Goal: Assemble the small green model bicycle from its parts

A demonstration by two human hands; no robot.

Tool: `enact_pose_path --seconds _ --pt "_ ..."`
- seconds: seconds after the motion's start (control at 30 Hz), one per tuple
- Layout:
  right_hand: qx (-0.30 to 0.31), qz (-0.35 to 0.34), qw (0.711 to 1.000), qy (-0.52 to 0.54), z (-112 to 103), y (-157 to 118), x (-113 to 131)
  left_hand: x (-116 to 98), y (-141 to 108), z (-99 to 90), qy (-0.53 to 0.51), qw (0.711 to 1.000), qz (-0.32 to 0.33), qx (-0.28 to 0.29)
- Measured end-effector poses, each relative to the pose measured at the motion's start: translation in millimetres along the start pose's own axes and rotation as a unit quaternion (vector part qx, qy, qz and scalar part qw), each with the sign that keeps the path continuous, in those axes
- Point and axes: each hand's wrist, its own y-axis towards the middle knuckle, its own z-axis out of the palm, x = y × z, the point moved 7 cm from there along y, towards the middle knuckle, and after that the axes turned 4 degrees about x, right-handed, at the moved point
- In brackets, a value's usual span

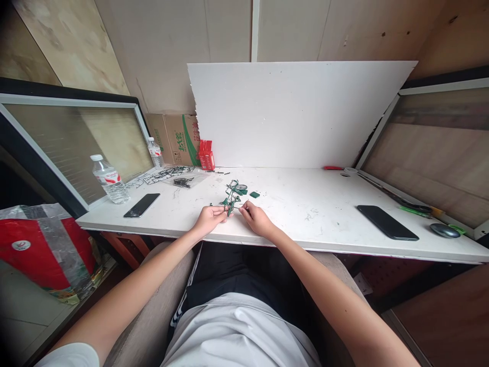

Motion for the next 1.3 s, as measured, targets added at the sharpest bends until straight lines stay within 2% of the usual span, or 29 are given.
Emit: enact_pose_path --seconds 0.3,0.57,0.83,1.03,1.3 --pt "0.011 0.015 0.999 0.026 0 0 -1 8 1 0.1 0.004 1.000 0.019 -0.008" --pt "0.024 0.019 0.998 0.057 0 -1 0 4 -1 2.3 0.024 0.998 0.049 -0.012" --pt "0.018 0.014 0.997 0.079 -2 -2 2 7 2 2.1 0.019 0.999 0.047 -0.008" --pt "0.031 0.036 0.992 0.120 1 -3 -1 7 2 3.1 0.015 0.999 0.050 0.000" --pt "0.008 0.009 0.996 0.084 3 0 5 10 10 -6.2 -0.081 0.996 0.015 -0.013"
